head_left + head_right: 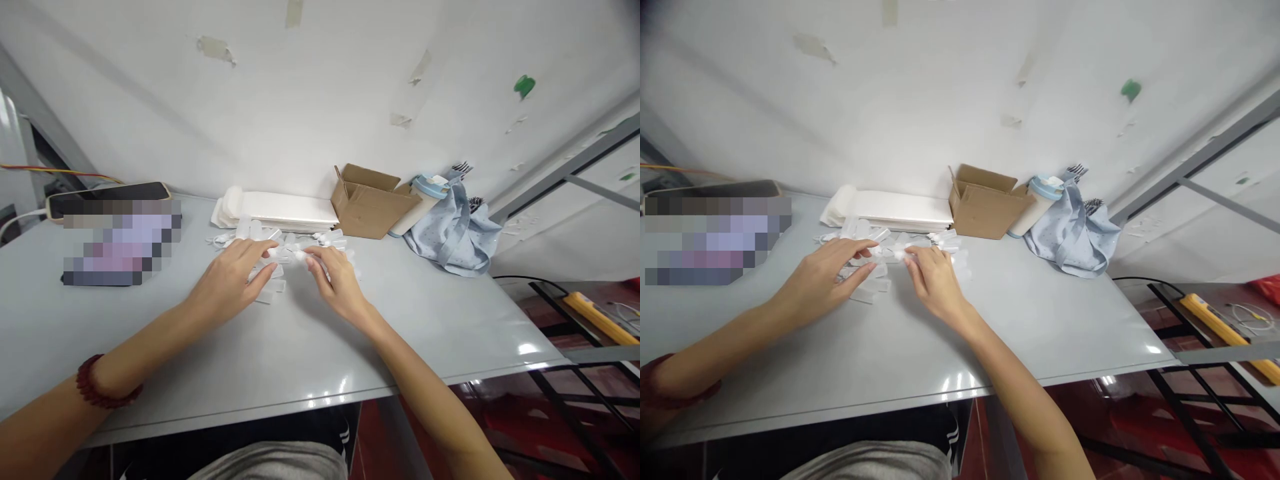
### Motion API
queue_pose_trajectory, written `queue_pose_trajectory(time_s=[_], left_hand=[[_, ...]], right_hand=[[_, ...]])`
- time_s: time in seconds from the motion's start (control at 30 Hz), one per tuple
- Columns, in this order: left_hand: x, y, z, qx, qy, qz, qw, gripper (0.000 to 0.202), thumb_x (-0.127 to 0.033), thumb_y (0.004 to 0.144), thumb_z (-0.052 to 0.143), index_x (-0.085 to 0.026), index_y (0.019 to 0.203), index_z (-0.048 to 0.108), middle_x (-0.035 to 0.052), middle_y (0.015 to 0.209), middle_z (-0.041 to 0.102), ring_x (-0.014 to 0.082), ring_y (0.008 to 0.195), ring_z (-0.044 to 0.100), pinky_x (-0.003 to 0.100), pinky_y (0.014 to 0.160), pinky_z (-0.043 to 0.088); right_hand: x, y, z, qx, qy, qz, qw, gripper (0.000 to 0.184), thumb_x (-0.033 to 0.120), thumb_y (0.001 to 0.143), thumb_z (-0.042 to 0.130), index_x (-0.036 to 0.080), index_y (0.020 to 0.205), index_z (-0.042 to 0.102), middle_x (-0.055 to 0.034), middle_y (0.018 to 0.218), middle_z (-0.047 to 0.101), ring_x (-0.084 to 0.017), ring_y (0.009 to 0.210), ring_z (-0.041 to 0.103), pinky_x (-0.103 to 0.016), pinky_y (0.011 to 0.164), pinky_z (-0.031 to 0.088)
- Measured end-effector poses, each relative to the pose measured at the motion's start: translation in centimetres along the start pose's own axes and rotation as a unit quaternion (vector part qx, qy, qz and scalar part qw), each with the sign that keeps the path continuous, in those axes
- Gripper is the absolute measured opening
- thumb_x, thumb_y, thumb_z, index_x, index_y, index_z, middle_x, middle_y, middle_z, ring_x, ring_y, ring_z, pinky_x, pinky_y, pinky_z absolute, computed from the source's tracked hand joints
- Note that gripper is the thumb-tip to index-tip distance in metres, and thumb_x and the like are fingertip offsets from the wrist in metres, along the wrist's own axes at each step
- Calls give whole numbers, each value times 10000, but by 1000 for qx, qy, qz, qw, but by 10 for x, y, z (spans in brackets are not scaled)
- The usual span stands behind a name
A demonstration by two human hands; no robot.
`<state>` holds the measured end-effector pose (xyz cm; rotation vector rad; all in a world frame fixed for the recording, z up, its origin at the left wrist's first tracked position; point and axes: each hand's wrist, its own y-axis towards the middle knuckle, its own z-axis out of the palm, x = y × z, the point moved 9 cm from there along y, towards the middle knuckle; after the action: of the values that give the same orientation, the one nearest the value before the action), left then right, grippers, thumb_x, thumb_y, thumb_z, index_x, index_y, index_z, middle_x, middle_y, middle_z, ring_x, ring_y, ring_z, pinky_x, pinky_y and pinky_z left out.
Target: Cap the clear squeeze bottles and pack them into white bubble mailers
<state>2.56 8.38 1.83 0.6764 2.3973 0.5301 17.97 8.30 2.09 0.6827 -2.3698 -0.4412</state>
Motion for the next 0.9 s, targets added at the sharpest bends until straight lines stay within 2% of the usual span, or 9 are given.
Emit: queue_pose_trajectory(time_s=[0.1, 0.17, 0.27, 0.37, 0.57, 0.73, 0.9], left_hand=[[1, -1, 4, 19, -16, -13, 1000, 419, -403, 934, 449, -166, 1268, 534, 88, 1000, 668, 250, 910, 628, 357, 741, 489], [3, -2, 6, 25, -23, -17, 999, 406, -406, 938, 437, -174, 1256, 541, 83, 990, 672, 250, 918, 627, 356, 743, 488], [0, 0, 8, 28, -29, -3, 999, 331, -372, 949, 417, -173, 1139, 601, 84, 968, 687, 245, 932, 624, 362, 791, 482], [-5, 2, 6, 31, -48, 9, 998, 295, -351, 946, 411, -178, 950, 650, 78, 915, 703, 233, 899, 622, 353, 806, 476], [3, 4, 1, 58, -162, -115, 978, 282, -428, 870, 516, -217, 822, 697, 26, 820, 729, 191, 734, 634, 281, 613, 466], [0, 5, 4, 83, -234, -127, 960, 269, -447, 833, 571, -220, 812, 713, 25, 831, 749, 204, 778, 672, 303, 706, 520], [0, 4, 7, 85, -280, -137, 947, 247, -433, 833, 593, -218, 817, 712, 29, 836, 753, 206, 811, 692, 311, 769, 555]], right_hand=[[-1, 0, -2, -8, 57, 22, 998, 245, 327, 1004, 430, 196, 1083, 620, -76, 1025, 711, -211, 940, 622, -352, 837, 431], [-3, -1, -2, -10, 99, 44, 994, 239, 355, 988, 465, 200, 1060, 632, -70, 1013, 706, -202, 920, 629, -321, 757, 454], [-6, -3, -2, -14, 161, 80, 984, 238, 390, 956, 516, 203, 1024, 646, -66, 1013, 696, -189, 903, 631, -262, 607, 443], [-8, -3, -2, -14, 199, 107, 974, 236, 403, 927, 552, 197, 981, 654, -60, 980, 689, -179, 881, 627, -234, 535, 409], [-10, -3, -1, -5, 256, 143, 956, 210, 387, 899, 580, 193, 854, 644, -27, 862, 669, -154, 811, 611, -236, 582, 410], [-10, -4, 2, 14, 279, 159, 947, 210, 392, 888, 584, 200, 821, 638, -18, 831, 644, -150, 800, 591, -246, 610, 412], [-10, -4, 2, 15, 286, 163, 944, 206, 391, 878, 588, 201, 811, 633, -11, 801, 627, -146, 775, 579, -249, 614, 410]])
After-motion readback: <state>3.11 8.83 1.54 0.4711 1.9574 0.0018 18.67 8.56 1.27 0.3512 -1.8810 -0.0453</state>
